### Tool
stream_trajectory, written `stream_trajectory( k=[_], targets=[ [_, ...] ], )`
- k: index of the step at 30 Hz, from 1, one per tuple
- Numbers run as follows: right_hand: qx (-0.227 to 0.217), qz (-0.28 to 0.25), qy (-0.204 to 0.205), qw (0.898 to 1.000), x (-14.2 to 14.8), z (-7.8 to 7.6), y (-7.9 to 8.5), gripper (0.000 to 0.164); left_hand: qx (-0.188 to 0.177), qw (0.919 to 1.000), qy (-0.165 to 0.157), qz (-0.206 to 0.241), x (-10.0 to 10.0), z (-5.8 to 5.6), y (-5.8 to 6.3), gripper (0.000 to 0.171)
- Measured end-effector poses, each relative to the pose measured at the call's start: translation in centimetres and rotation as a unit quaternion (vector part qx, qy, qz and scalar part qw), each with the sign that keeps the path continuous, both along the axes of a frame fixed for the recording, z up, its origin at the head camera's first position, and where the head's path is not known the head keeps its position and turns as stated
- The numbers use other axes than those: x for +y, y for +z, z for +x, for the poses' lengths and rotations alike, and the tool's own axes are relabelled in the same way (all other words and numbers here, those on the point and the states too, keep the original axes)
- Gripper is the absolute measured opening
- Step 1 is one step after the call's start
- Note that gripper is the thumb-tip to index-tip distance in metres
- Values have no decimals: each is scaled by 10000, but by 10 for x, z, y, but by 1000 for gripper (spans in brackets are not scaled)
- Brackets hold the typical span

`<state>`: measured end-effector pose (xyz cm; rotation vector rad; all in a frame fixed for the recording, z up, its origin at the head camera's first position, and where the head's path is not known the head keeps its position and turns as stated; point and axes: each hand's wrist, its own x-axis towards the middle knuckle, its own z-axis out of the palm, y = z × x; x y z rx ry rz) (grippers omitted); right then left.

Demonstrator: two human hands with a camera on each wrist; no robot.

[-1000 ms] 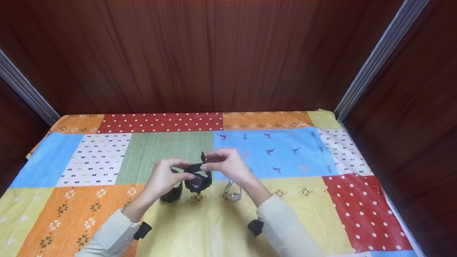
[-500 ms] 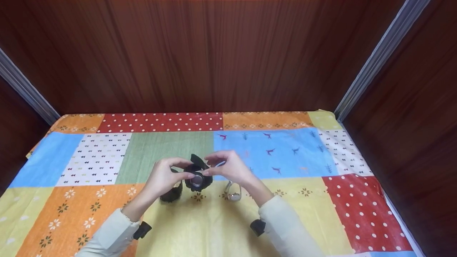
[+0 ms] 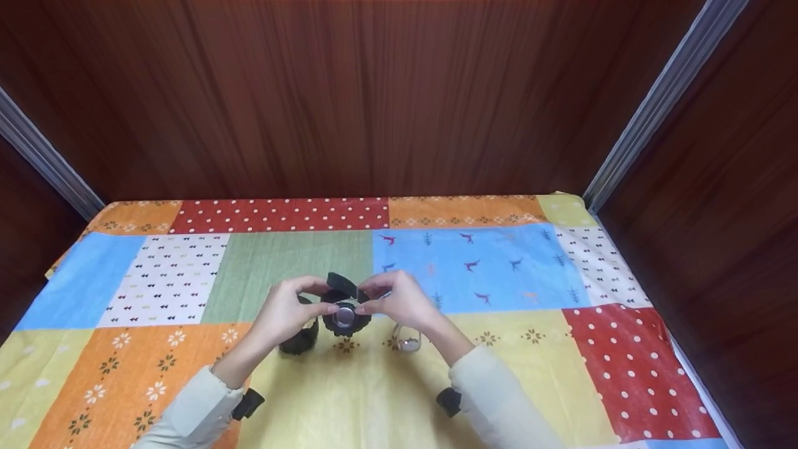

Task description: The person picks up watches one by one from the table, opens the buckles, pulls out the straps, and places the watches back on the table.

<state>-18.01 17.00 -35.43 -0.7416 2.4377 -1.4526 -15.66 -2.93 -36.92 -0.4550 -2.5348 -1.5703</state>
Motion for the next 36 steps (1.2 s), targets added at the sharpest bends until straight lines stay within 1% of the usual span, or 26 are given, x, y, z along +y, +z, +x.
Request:
stream_trajectory(
  k=[3, 10, 14, 18, 25, 28, 36],
  targets=[
    [49, 78, -28, 10000, -3, 6, 10, 22, -36, 10000, -34, -24, -1, 0, 0, 21],
    [116, 169, -148, 9997, -4, 10, 16, 22, -148, 9998, -10, -157, 0, 0, 0, 23],
    [144, 200, -200, 9995, -5, 11, 18, 23, -91, 9997, 17, -234, 1, 0, -1, 20],
    [202, 175, -185, 9995, -4, 9, 15, 23, -27, 9996, 11, -272, 1, -1, -2, 17],
    [134, 93, -243, 9996, 5, -5, -10, 25, -77, 9997, -22, -211, 0, -1, -1, 16],
    [51, 45, -241, 9997, 7, -7, -12, 27, -7, 9997, -28, -231, 0, -1, -2, 17],
    [-219, -178, -294, 9992, 9, -6, -12, 28, 196, 9996, -58, -182, -2, -1, -2, 22]
  ],
)
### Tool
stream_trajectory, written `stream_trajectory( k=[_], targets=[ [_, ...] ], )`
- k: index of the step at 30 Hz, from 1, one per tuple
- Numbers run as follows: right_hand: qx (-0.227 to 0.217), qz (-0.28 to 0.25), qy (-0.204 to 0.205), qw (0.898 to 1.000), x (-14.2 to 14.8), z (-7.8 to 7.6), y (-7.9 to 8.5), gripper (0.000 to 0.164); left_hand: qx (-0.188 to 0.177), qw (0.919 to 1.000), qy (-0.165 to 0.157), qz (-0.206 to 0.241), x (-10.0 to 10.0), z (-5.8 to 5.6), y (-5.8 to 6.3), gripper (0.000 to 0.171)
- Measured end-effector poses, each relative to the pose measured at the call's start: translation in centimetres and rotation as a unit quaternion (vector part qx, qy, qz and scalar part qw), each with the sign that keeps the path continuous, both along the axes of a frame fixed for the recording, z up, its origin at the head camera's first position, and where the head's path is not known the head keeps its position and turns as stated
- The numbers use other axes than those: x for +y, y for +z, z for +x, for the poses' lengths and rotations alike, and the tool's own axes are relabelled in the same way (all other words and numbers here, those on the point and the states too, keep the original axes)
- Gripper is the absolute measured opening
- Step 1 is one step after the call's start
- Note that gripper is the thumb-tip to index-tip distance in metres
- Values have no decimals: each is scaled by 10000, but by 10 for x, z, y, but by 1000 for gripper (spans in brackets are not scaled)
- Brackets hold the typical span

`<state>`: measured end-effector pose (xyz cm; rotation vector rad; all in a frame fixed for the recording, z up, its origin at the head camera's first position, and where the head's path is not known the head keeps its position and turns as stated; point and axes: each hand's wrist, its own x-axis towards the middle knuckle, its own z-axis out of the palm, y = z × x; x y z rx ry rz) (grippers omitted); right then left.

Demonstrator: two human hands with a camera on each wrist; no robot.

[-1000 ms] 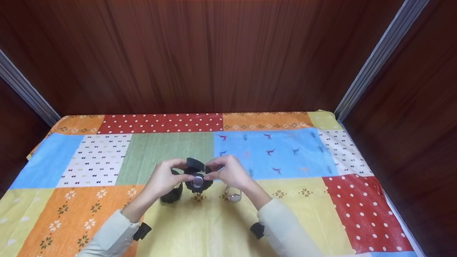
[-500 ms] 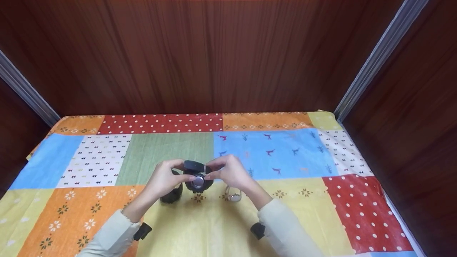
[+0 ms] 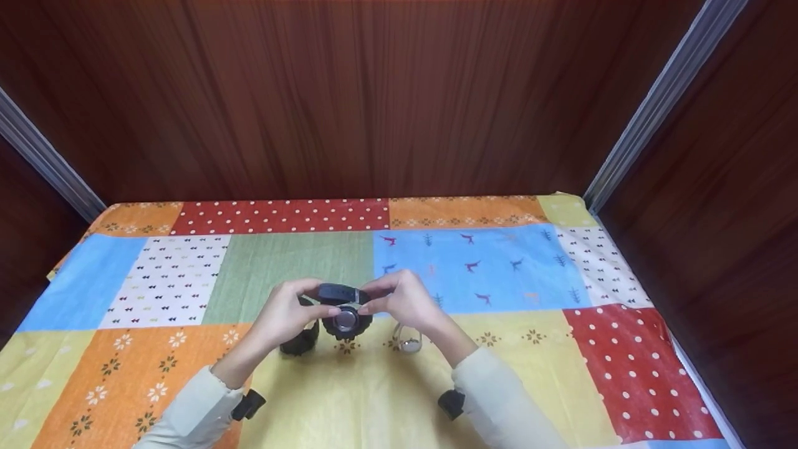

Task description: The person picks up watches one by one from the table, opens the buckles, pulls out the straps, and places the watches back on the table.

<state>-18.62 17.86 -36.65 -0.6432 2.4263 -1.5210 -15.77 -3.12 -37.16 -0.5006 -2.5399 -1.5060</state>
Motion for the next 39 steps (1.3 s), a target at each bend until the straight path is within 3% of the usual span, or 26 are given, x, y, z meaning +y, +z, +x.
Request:
stream_trajectory(
  k=[14, 39],
  targets=[
    [-343, -368, 21, 9987, 1, 0, -1, 29, -193, 9994, -218, 197, -3, -1, -2, 23],
    [-287, -507, -137, 9982, 2, -3, -2, 28, -83, 9991, -328, 264, -6, -1, -1, 23]
  ],
)
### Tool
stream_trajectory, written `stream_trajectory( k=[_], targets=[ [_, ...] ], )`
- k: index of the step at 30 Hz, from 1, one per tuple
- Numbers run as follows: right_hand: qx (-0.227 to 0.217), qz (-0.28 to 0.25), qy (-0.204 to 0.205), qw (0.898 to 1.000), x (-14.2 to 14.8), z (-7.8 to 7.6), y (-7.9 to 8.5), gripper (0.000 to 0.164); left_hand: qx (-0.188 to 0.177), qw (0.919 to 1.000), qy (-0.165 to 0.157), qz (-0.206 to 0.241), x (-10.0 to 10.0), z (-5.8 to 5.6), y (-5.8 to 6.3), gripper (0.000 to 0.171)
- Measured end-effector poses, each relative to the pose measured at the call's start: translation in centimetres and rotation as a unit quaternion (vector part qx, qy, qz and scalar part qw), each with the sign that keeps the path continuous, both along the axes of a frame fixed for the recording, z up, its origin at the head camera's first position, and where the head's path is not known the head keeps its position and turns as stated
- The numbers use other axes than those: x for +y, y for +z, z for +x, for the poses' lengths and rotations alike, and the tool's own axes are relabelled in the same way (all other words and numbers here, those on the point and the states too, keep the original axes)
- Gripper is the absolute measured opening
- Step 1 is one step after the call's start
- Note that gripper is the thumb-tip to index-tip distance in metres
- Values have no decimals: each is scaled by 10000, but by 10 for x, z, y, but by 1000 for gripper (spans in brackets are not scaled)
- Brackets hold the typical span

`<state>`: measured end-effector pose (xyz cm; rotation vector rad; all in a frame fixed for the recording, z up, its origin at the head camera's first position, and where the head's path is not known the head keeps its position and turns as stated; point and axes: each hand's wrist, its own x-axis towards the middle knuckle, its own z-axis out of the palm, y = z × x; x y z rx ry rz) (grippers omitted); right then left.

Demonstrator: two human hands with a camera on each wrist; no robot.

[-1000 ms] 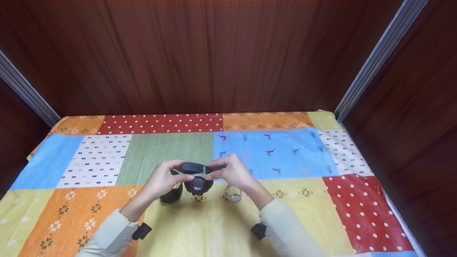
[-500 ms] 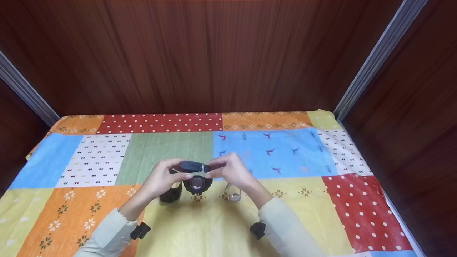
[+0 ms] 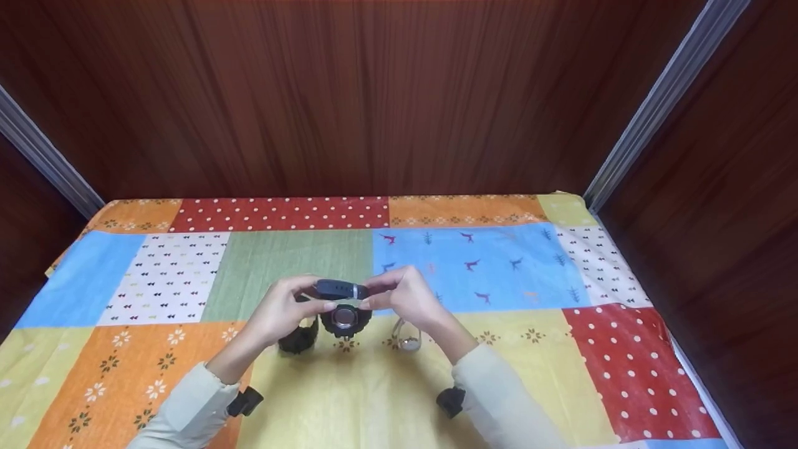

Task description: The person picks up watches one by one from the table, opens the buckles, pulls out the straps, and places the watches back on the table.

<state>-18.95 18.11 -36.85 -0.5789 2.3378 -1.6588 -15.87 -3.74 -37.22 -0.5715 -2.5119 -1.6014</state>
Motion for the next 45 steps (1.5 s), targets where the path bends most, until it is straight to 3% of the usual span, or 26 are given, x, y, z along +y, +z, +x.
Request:
stream_trajectory(
  k=[19, 29, 45],
  targets=[
    [-202, -411, 4, 9989, 1, 2, -2, 30, 67, 10000, -39, 23, -2, 2, 0, 19],
    [-168, -615, 147, 9979, 3, 2, -5, 28, 399, 9990, -160, -136, -2, 1, -1, 17],
    [-487, -645, 86, 9967, 4, 3, 0, 32, 332, 9992, -224, -55, -5, 1, -2, 16]
  ],
)
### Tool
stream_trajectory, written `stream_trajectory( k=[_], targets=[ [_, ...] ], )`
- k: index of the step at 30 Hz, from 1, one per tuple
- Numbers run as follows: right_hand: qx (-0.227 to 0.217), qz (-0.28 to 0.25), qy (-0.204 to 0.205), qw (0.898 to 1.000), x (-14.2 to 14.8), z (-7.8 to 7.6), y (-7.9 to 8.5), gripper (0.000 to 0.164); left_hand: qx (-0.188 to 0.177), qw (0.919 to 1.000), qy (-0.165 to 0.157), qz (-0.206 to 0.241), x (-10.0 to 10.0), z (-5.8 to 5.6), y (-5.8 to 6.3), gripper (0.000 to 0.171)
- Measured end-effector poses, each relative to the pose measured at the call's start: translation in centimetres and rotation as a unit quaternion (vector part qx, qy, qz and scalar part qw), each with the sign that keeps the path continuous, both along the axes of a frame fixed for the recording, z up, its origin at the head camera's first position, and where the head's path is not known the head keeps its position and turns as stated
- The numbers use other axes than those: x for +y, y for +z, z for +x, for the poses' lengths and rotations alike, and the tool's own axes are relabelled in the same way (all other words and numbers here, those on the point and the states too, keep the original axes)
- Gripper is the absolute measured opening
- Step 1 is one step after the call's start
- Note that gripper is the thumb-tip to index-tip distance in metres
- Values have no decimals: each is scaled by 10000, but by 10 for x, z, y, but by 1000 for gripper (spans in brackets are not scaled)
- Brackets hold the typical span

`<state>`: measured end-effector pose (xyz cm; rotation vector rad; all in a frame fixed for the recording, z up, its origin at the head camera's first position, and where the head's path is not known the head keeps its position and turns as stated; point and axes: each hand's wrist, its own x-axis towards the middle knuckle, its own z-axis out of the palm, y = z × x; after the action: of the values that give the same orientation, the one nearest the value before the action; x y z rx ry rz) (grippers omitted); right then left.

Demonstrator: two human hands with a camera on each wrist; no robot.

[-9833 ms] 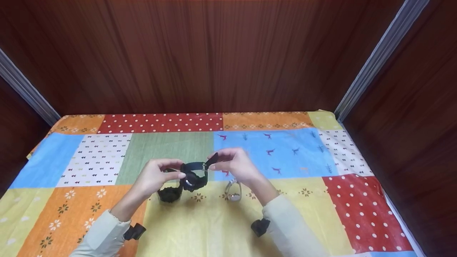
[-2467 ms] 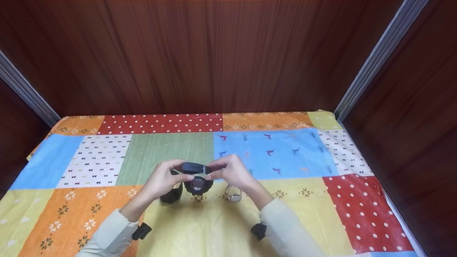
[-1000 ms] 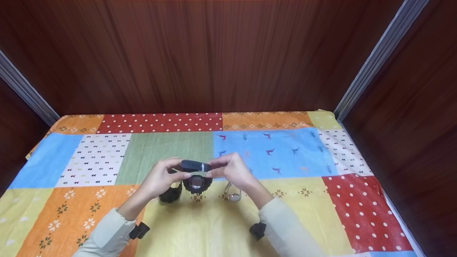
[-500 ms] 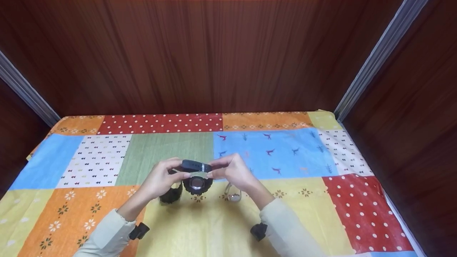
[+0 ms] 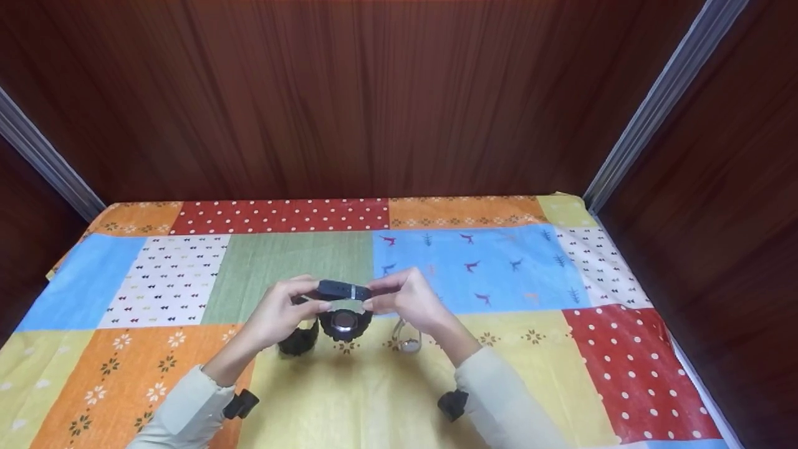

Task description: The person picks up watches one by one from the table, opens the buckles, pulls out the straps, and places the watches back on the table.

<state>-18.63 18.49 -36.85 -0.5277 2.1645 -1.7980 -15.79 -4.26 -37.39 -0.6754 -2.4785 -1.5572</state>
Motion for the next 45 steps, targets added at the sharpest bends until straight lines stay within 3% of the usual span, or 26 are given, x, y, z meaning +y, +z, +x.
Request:
stream_trajectory(
  k=[26, 45],
  targets=[
    [-251, -394, -25, 9989, -1, 0, 0, 34, -87, 9997, -56, 206, -5, -2, -2, 24],
    [219, 245, 0, 9995, -2, -2, 4, 32, -295, 9992, 211, -182, -6, -2, 3, 27]
  ],
)
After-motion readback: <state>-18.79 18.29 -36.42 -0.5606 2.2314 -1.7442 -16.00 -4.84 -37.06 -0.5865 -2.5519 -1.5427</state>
